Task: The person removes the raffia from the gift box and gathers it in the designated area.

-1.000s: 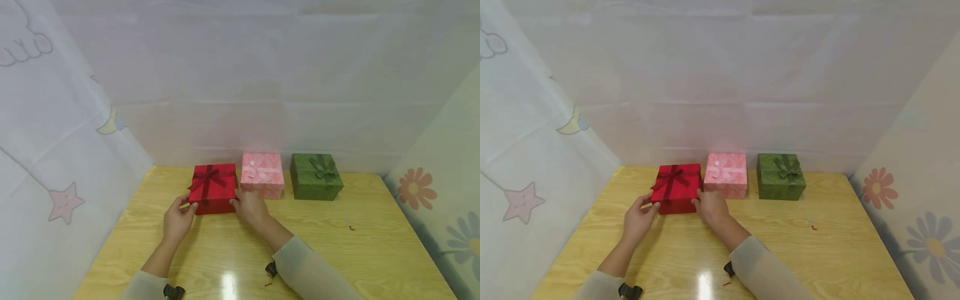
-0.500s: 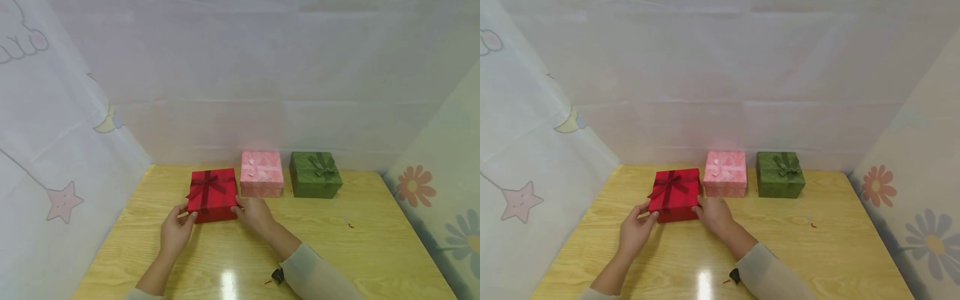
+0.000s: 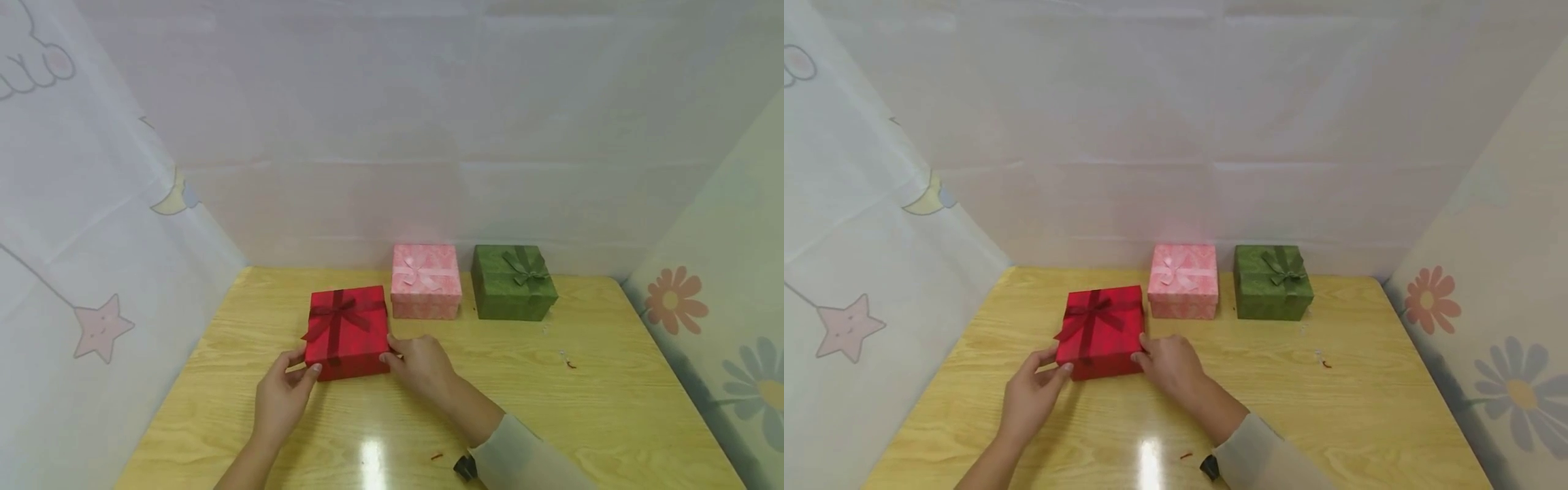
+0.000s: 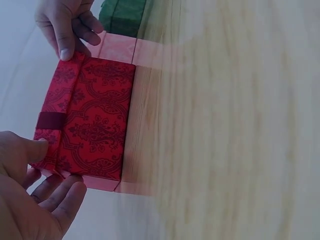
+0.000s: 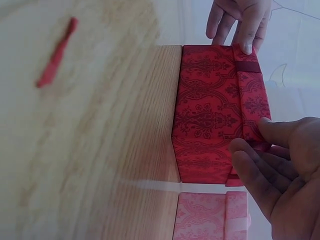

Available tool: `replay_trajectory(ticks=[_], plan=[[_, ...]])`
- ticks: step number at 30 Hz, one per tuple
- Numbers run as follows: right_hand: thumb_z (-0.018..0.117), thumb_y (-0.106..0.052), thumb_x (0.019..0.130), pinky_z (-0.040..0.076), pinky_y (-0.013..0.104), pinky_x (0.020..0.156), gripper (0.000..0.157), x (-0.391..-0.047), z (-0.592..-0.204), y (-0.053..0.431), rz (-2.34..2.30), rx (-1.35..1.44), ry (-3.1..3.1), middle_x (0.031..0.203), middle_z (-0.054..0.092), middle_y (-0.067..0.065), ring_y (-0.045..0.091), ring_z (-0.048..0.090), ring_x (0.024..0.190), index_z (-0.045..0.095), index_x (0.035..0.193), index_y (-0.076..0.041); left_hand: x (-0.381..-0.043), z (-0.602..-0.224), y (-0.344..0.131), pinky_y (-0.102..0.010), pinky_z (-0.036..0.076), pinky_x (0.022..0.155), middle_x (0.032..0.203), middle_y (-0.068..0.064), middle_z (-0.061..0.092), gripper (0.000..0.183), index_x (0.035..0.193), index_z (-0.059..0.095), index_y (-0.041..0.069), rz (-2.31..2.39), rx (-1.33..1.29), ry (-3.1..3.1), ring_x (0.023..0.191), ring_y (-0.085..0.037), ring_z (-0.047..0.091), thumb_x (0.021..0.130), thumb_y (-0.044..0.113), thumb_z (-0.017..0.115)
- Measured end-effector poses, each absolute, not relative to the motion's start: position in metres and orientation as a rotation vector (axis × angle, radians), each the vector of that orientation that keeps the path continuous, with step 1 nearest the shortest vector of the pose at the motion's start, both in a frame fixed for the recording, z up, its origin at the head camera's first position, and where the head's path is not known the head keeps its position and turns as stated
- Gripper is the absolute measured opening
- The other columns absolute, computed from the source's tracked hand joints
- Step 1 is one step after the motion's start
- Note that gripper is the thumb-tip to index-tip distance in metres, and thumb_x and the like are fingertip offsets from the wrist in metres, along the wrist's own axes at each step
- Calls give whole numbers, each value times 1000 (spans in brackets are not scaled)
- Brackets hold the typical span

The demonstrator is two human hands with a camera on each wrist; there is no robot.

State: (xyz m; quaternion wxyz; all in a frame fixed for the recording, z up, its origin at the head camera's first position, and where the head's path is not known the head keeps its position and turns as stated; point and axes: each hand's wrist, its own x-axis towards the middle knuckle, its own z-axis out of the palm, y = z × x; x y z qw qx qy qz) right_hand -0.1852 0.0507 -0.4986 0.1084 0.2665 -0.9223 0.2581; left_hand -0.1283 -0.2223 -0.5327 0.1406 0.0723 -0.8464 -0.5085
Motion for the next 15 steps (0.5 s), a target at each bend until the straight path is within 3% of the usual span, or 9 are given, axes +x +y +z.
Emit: replay_trajectory(ticks=[3,7,12,13,15], plan=[[77,-34,96,53,25,59,41,-180,-497,54,745,789,-2718,89,79,8,16,73,75,74,129,-11,-124,-530,-221,-21,60,79,127,-6,69,43,134,66,16,-1505,195,-2445,101,-27,76,94,22,80],[76,-35,96,39,19,50,41,-174,-497,57,765,818,-2718,85,78,9,6,56,58,74,128,-9,-117,-528,-221,-24,62,79,126,-7,70,40,132,67,14,-1521,183,-2456,100,-27,76,94,20,80],[77,-34,96,34,17,46,41,-167,-496,61,795,850,-2695,89,78,9,1,38,51,75,126,-7,-109,-524,-220,-25,62,80,126,-9,70,40,130,68,15,-1559,177,-2465,100,-25,76,93,20,82],[77,-34,95,34,17,46,41,-165,-496,62,794,854,-2692,90,78,9,1,38,52,75,125,-7,-107,-524,-220,-24,62,80,126,-9,70,40,130,68,15,-1570,179,-2464,100,-24,76,92,20,82],[78,-33,95,39,16,49,40,-162,-494,64,804,856,-2685,100,78,9,-1,51,56,76,124,-6,-104,-523,-219,-24,61,80,127,-9,70,40,129,68,15,-1595,178,-2460,99,-23,76,92,19,82]])
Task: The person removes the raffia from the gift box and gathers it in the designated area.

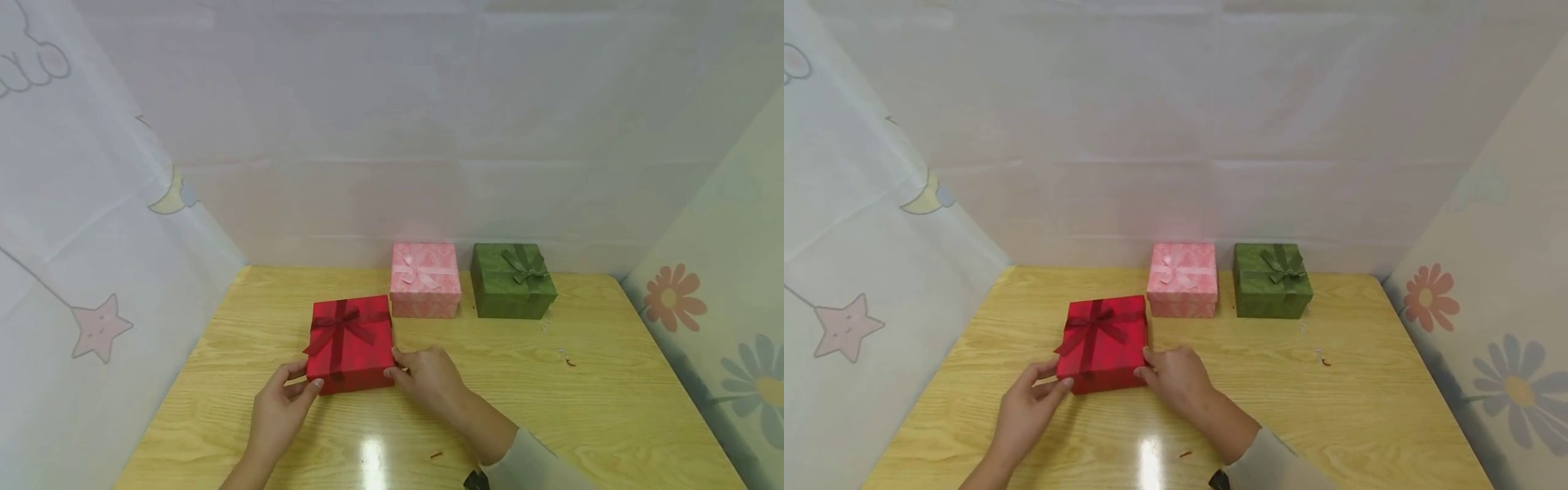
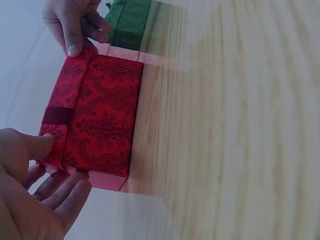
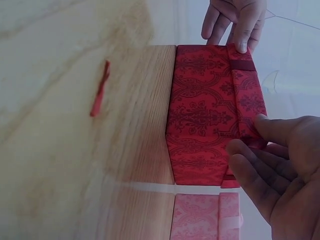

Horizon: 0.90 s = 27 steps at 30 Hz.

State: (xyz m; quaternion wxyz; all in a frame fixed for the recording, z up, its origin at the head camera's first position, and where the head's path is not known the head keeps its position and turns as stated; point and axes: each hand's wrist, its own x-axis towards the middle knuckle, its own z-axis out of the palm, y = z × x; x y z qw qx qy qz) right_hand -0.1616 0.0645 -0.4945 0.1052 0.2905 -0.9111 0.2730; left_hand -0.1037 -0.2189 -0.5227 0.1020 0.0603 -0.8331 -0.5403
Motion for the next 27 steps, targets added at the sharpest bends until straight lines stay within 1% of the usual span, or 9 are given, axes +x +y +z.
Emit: replay_trajectory(ticks=[5,6,8,10,12,13,15,21,27], plan=[[80,-33,94,41,16,50,38,-154,-494,73,913,817,-2710,110,77,4,-3,58,64,77,123,-8,-102,-522,-217,-24,61,80,127,-8,69,39,127,69,16,-1670,152,-2448,100,-21,76,91,19,83],[80,-33,93,39,15,48,38,-153,-494,75,951,806,-2713,110,77,4,-4,53,60,77,122,-8,-102,-522,-217,-24,62,80,127,-8,69,39,127,69,16,-1688,151,-2449,100,-21,75,91,20,84],[82,-33,92,40,16,48,37,-151,-496,78,987,794,-2703,109,77,3,-4,52,60,78,120,-9,-102,-522,-217,-24,62,79,127,-7,69,40,126,69,17,-1719,148,-2451,100,-19,75,90,21,85],[83,-32,90,48,17,54,37,-148,-498,82,999,783,-2685,107,78,2,-3,62,67,79,118,-9,-102,-521,-217,-25,62,78,127,-5,70,40,124,70,18,-1751,160,-2459,99,-17,76,88,22,87],[85,-31,89,56,19,61,36,-146,-499,86,1020,776,-2663,106,78,2,2,70,76,79,117,-9,-102,-520,-215,-26,62,78,128,-5,70,41,123,71,17,-1790,164,-2460,99,-17,76,86,22,88],[86,-30,88,58,20,66,36,-145,-500,88,1024,774,-2647,105,79,2,5,73,82,80,116,-9,-102,-519,-214,-27,63,77,129,-5,70,41,122,71,17,-1809,165,-2459,99,-17,76,86,21,88],[87,-28,86,61,23,70,36,-142,-500,92,1051,770,-2623,104,79,4,9,76,86,80,115,-7,-103,-518,-211,-28,63,77,130,-5,69,41,121,71,16,-1841,166,-2461,99,-17,76,85,20,89],[88,-24,85,60,20,68,36,-137,-503,105,1134,748,-2588,103,79,7,11,77,84,80,114,-4,-104,-519,-200,-28,63,77,131,-3,69,39,118,73,16,-1890,153,-2459,98,-17,76,83,17,90],[89,-24,84,61,22,71,36,-134,-506,119,1109,695,-2579,104,79,5,15,77,88,80,113,-5,-107,-521,-188,-29,63,77,127,-1,71,37,114,75,18,-1940,122,-2439,96,-18,77,82,13,90]])
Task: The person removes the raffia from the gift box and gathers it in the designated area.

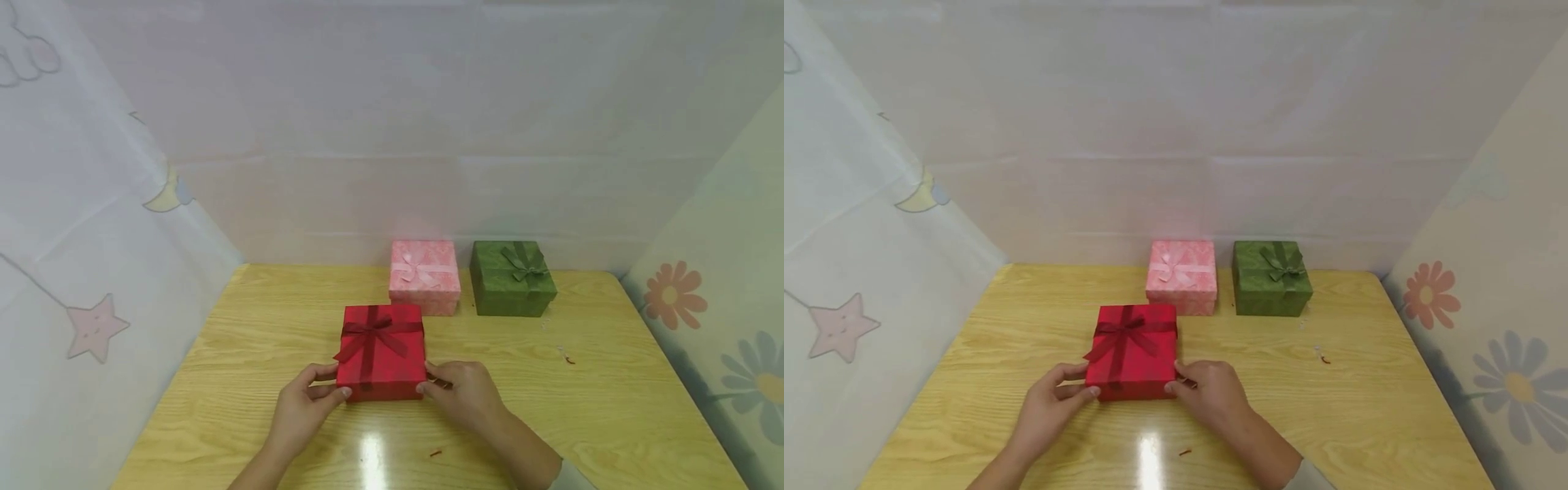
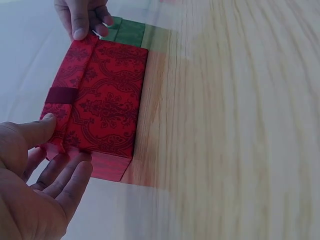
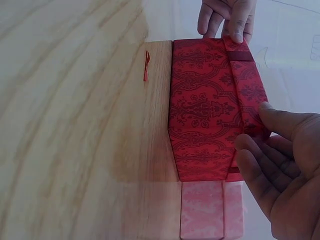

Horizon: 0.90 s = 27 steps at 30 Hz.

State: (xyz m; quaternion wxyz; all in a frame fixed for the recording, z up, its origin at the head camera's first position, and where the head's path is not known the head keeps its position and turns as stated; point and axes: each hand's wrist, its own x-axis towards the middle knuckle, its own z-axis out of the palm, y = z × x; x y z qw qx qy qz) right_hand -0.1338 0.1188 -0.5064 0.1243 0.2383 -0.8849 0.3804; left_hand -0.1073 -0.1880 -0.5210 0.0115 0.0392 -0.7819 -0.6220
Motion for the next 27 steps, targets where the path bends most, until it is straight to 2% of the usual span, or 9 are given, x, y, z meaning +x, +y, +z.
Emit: replay_trajectory(ticks=[8,13,19,23,27], plan=[[92,-18,80,58,16,64,38,-128,-509,138,1213,587,-2559,105,79,3,4,72,79,81,114,-7,-111,-521,-169,-29,63,76,121,-2,73,36,113,75,20,-1957,63,-2444,94,-18,77,81,12,91],[93,-13,77,57,15,63,38,-129,-515,149,1223,579,-2523,100,80,2,3,72,78,81,112,-5,-115,-520,-158,-29,64,75,117,-3,74,36,112,76,21,-1944,18,-2442,92,-18,77,81,11,91],[95,-8,73,57,15,60,39,-131,-519,161,1223,565,-2450,96,80,0,0,69,73,82,110,-5,-121,-521,-148,-29,64,76,120,-4,73,36,114,74,19,-1965,-55,-2453,94,-17,77,83,11,89],[94,-6,73,57,16,59,39,-131,-521,166,1241,559,-2421,100,80,2,2,70,74,81,110,-3,-126,-522,-142,-30,64,77,119,-6,73,36,115,74,15,-1978,-131,-2434,95,-21,76,83,10,89],[92,-5,75,59,17,63,38,-130,-522,170,1283,523,-2422,105,79,6,11,75,78,81,111,-2,-130,-522,-138,-30,63,80,113,-8,75,37,115,74,12,-1986,-180,-2419,97,-23,76,82,10,89]])
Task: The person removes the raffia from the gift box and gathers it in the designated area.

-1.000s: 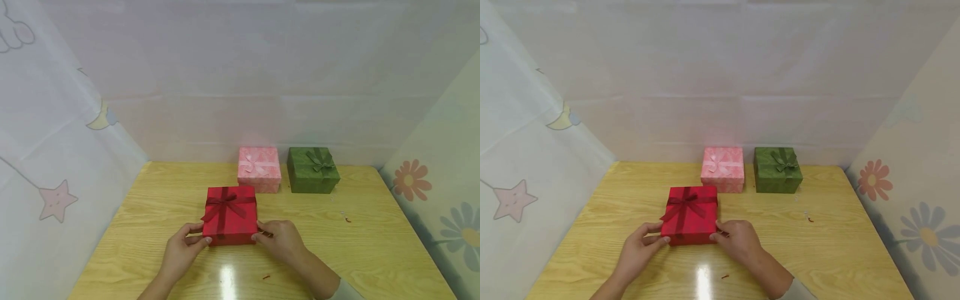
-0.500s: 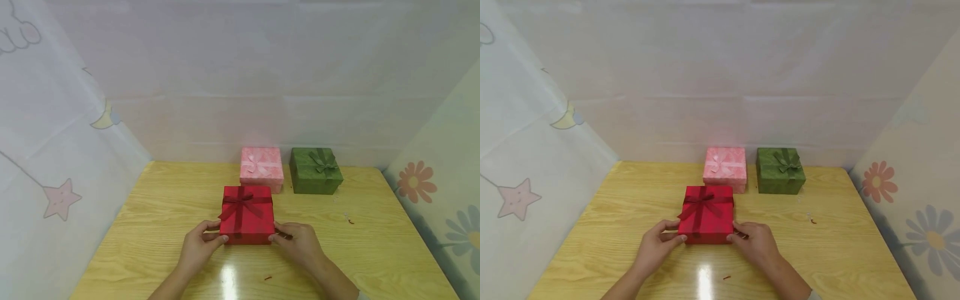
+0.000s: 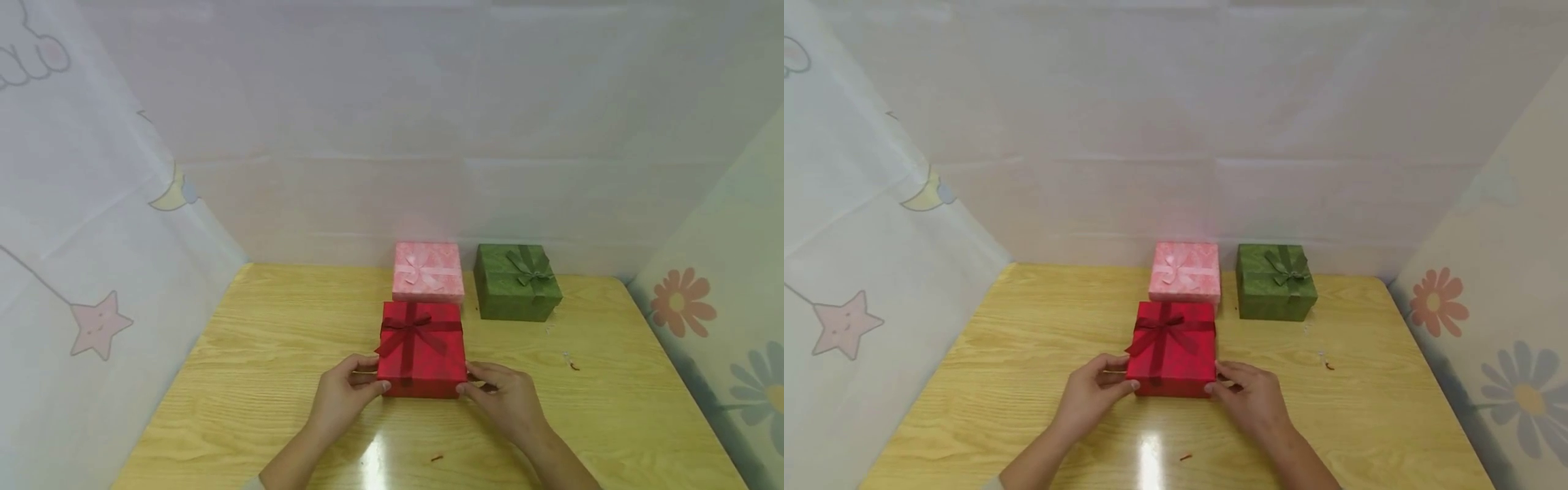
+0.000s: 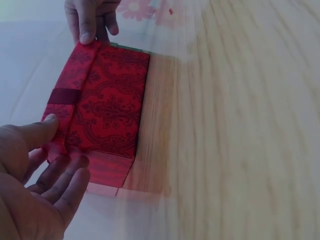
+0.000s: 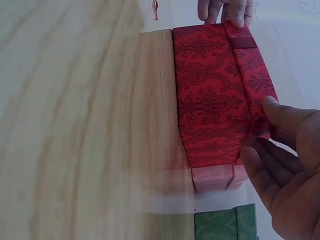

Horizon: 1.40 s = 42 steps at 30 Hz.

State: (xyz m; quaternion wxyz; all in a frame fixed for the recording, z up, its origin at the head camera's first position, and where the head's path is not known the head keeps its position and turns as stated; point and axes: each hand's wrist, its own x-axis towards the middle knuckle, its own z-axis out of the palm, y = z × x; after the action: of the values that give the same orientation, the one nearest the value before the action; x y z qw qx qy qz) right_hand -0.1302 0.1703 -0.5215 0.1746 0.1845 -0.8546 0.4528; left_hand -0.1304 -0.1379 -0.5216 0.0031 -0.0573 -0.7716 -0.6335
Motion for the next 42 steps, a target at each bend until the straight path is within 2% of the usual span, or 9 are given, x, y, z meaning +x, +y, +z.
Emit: replay_trajectory(ticks=[5,11,17,27,34,42], plan=[[91,-7,78,63,25,68,39,-130,-523,174,1311,499,-2419,108,78,9,25,78,86,80,114,-2,-133,-522,-133,-27,62,82,111,-3,76,37,115,74,14,-1898,-177,-2464,99,-18,74,82,12,90],[91,-5,77,64,36,71,40,-131,-523,177,1237,535,-2390,110,78,11,24,77,92,79,114,1,-136,-525,-129,-27,61,86,111,1,76,37,114,75,16,-1865,-166,-2453,102,-16,74,81,12,91],[92,-3,75,63,35,71,40,-131,-525,178,1222,536,-2358,110,78,11,25,77,93,79,113,2,-137,-524,-125,-27,61,88,113,-3,76,36,112,77,13,-1874,-154,-2421,102,-19,74,79,11,92],[91,2,75,62,27,72,40,-131,-520,177,1283,539,-2329,110,77,15,26,76,93,78,112,6,-136,-520,-124,-26,60,87,114,-1,76,35,112,77,14,-1888,-145,-2390,103,-19,73,80,13,92],[90,3,75,63,30,71,40,-130,-513,177,1278,560,-2299,111,77,15,28,76,95,78,113,4,-136,-515,-124,-28,60,90,116,1,76,35,113,77,14,-1851,-165,-2390,105,-18,73,81,17,92],[91,2,75,63,32,72,41,-133,-499,176,1242,588,-2280,111,77,13,26,77,95,78,115,1,-135,-500,-123,-34,61,91,114,3,76,35,111,78,15,-1798,-210,-2357,102,-16,73,79,15,93]])
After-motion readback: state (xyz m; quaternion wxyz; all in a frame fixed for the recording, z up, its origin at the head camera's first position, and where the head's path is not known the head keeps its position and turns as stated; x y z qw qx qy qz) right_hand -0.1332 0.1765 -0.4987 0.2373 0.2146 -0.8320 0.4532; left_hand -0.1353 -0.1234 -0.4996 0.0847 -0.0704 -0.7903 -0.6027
